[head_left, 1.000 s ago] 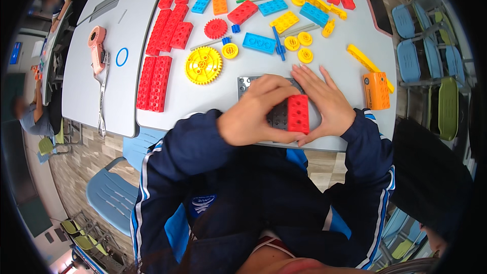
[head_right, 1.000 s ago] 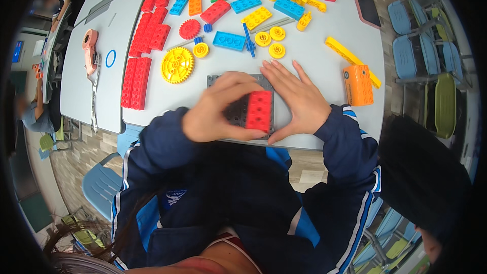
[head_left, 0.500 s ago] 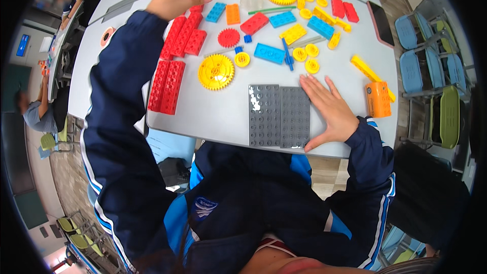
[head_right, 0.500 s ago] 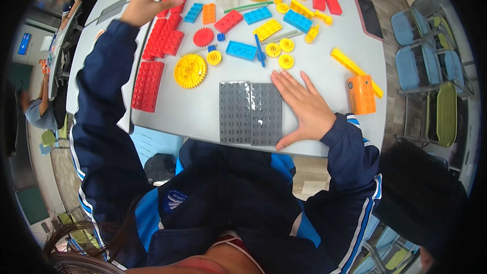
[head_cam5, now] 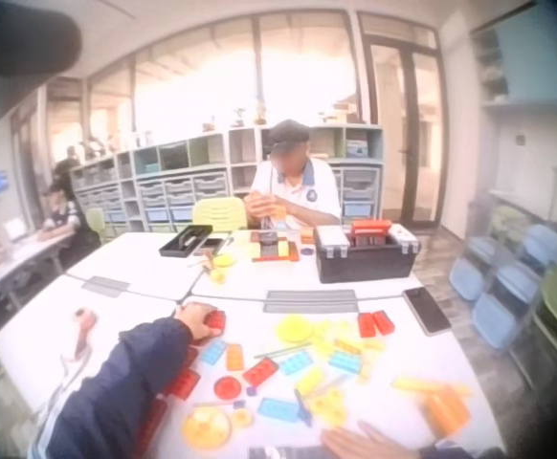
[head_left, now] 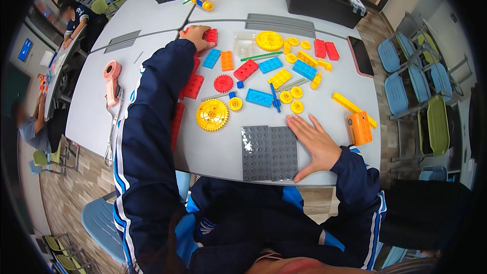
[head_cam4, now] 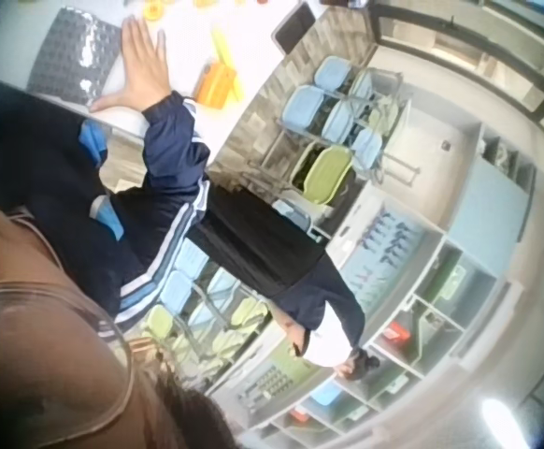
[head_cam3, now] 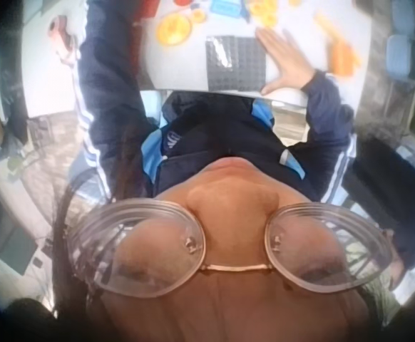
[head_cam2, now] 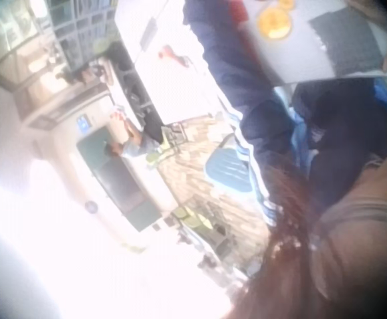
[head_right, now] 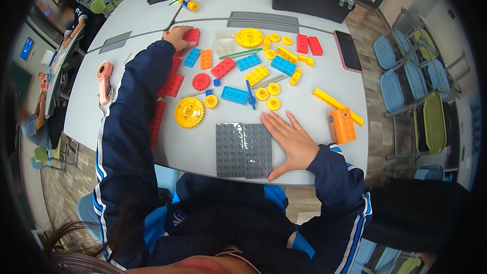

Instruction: The person assembles colorful plastic building blocks on a gray baseplate. They connect red, yellow, and blue bricks to form a small rectangular structure, then add additional red bricks on top to create a layered block.

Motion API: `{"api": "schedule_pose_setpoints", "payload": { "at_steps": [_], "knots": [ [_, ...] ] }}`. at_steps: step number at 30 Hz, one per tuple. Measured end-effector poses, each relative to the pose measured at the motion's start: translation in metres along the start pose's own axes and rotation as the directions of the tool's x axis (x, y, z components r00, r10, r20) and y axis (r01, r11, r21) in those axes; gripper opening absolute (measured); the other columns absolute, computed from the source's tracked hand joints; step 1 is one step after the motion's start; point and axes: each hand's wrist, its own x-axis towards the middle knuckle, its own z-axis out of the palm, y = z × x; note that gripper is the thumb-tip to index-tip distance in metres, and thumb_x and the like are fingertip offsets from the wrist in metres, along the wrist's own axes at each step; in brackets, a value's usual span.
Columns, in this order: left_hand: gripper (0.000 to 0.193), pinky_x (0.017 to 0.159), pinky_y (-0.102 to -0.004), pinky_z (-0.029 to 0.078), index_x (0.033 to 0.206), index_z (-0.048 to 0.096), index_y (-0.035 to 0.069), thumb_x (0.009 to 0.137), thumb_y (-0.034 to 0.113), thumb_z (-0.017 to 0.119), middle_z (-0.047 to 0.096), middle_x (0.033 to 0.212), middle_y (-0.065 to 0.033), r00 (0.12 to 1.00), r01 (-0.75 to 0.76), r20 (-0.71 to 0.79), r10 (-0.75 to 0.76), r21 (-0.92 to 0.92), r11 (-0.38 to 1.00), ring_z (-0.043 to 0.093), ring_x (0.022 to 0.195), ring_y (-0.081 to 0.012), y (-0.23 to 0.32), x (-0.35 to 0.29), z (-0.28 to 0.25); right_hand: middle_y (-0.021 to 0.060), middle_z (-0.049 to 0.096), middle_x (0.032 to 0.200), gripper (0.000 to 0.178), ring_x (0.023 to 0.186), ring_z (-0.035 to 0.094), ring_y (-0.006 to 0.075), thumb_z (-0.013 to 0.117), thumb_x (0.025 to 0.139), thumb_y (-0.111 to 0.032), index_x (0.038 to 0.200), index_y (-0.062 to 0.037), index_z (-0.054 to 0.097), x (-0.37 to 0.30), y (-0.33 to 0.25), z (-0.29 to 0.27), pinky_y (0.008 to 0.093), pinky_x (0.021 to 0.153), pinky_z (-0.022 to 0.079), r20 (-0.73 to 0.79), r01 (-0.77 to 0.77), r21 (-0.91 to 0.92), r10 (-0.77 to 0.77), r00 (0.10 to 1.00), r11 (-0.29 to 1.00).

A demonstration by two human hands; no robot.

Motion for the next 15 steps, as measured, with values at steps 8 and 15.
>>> {"api": "schedule_pose_setpoints", "payload": {
  "at_steps": [8,15],
  "knots": [
    [0.068,0.113,-0.0499,0.028,0.147,0.043,0.016,0.087,0.031,0.071,0.040,0.152,-0.0163,0.970,-0.237,-0.069,0.235,-0.029,0.971,0.038,0.140,-0.0311,0.003,-0.025,-0.010,0.0217,0.022,0.158,0.139,0.150,0.015,0.0326,0.075,0.056,-0.077,0.153,0.0023,0.015,0.002,0.000,-0.002,0.0532,0.119,0.004,0.007,0.008,-0.008,-0.008,1.000,1.000],
    [0.055,0.106,-0.0404,0.041,0.137,0.053,0.007,0.086,0.018,0.071,0.048,0.144,-0.0197,0.803,-0.565,0.113,0.585,-0.166,0.808,0.052,0.124,-0.0364,0.102,-0.150,-0.070,0.0218,0.022,0.158,0.139,0.150,0.015,0.0338,0.076,0.056,-0.076,0.153,0.0024,0.015,0.001,-0.001,-0.002,0.0534,0.119,0.003,0.026,-0.031,-0.002,0.031,0.999,1.000]
  ]
}}
